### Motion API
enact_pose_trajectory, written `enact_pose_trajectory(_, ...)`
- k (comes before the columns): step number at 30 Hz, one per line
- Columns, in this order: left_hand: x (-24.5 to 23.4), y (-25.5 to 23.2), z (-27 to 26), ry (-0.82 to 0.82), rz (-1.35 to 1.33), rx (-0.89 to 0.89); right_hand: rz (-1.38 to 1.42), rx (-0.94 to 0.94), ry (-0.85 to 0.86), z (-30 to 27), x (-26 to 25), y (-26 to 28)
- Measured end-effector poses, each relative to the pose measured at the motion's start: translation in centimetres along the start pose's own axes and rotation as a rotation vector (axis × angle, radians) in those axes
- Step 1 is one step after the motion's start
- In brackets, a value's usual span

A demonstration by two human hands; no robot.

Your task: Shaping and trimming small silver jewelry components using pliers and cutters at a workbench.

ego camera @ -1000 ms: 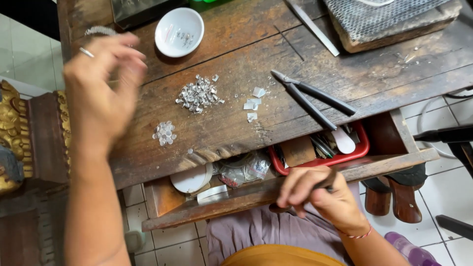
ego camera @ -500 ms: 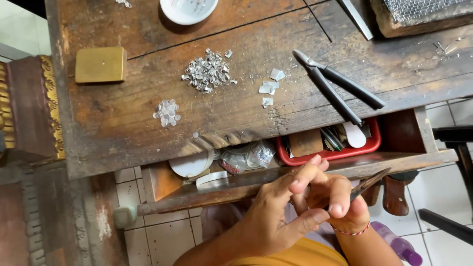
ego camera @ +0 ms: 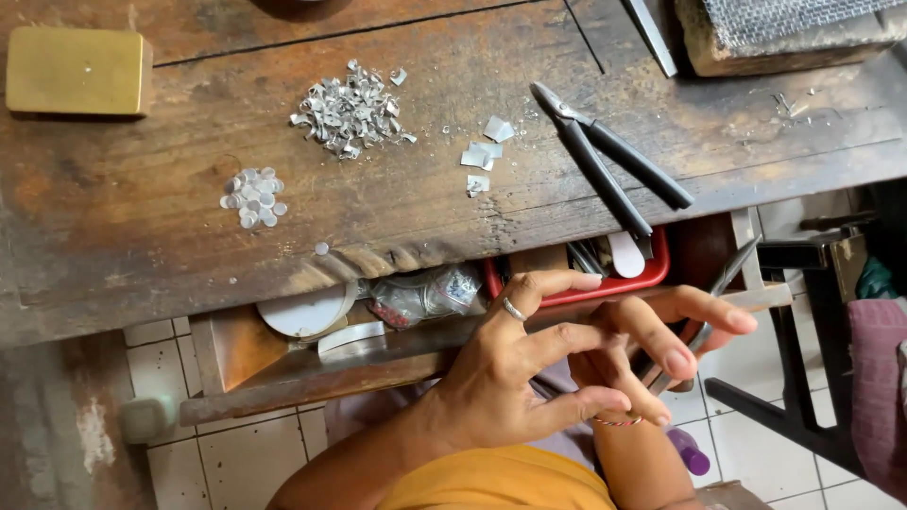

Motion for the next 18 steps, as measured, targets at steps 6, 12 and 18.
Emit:
enact_pose_trajectory(6, -0.8, 0.4, 0.0, 0.042, -0.19, -0.145, -0.177, -0.102, -0.331, -0.6, 1.9, -1.3)
enact_pose_trajectory(12, -0.6, 0.7, -0.3, -0.024, -0.154, -0.122, -0.307, -0.073, -0.578, -0.3, 3.8, -0.8)
enact_pose_trajectory(18, -0.2, 1.2, -1.0, 0.038, -0.156, -0.078, -2.096, 0.139, -1.276, 5.0, 9.1, 1.9)
Point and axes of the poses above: each hand's wrist, its own z-axis towards the middle knuckle, its own x-axis out of the palm, y = z × x, the point moved 1 cm from there along z, towards the middle knuckle, and after that the axes turned 14 degrees about x, right-handed, at the moved point
